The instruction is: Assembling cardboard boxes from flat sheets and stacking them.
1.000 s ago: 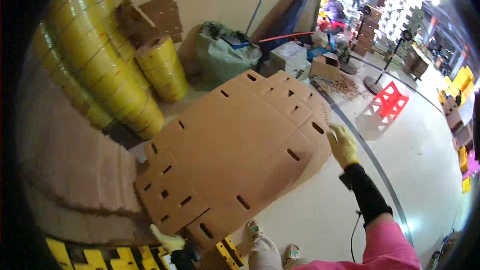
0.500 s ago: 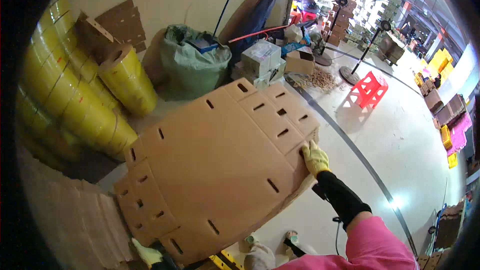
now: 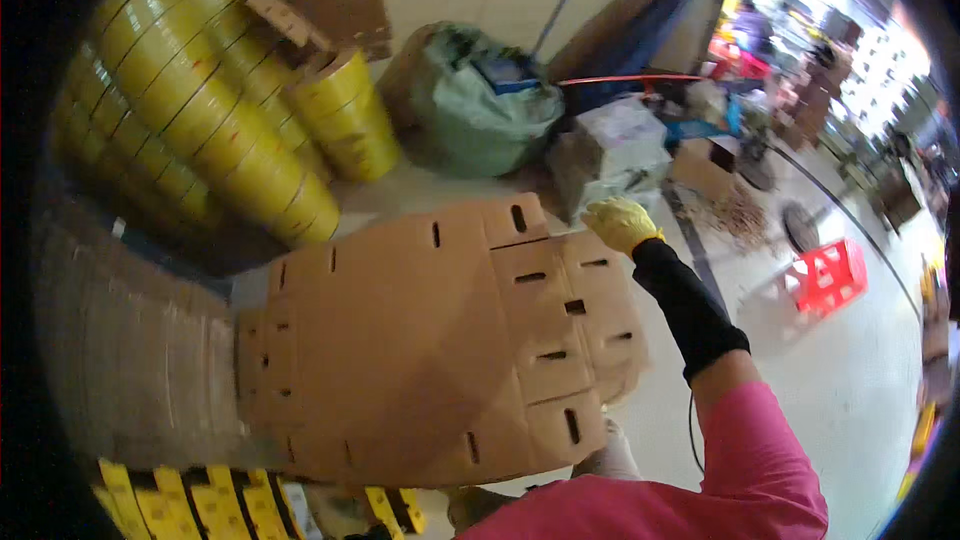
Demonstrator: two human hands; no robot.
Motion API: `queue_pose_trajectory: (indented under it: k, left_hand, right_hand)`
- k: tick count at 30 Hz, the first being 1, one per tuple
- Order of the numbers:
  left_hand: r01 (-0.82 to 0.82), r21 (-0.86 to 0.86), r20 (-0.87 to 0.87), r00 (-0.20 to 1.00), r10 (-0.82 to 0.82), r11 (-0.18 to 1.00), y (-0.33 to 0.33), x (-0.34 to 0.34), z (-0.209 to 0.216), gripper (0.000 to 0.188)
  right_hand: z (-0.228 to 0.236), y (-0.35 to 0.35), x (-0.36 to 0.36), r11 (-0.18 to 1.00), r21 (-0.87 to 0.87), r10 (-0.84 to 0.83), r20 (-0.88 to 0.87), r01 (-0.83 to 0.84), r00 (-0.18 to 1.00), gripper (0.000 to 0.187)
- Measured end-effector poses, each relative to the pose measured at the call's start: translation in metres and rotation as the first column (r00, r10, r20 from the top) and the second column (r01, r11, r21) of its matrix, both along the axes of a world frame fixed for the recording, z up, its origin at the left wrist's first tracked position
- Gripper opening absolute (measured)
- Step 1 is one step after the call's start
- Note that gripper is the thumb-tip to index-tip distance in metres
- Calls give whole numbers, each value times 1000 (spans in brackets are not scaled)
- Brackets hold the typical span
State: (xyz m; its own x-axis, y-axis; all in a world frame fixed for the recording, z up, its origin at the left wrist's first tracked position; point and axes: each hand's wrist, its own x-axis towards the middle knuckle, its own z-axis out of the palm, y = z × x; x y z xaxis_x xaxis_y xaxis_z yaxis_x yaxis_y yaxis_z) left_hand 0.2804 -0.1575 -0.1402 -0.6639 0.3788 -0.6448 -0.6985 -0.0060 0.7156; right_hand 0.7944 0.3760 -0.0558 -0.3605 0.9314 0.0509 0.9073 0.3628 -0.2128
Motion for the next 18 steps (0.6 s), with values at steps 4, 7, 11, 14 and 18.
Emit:
queue_pose_trajectory:
  k: [4, 7, 11, 14, 18]
  left_hand:
    - [-144, 80, 151, 980, 131, 986, 42, 170, 18, 62]
    - [-109, 307, 82, 993, 87, 945, 66, 228, 11, 59]
    - [-148, 270, -197, 959, 206, 951, 64, 249, 0, 60]
    - [76, -356, -741, 584, -331, 931, 53, 251, -22, 65]
    - [-170, 318, -149, 963, 226, 933, 62, 266, 9, 68]
  right_hand:
    - [-53, 50, -45, 902, -397, 204, 42, -171, 978, 59]
    - [-78, 51, -42, 748, -653, 150, -10, -120, 989, 73]
    - [-58, 0, -32, 768, -628, 184, 29, -125, 983, 80]
    - [-69, 4, -22, 783, -605, 217, 44, -147, 975, 77]
    - [-67, -4, -14, 799, -480, 401, -26, -363, 916, 57]
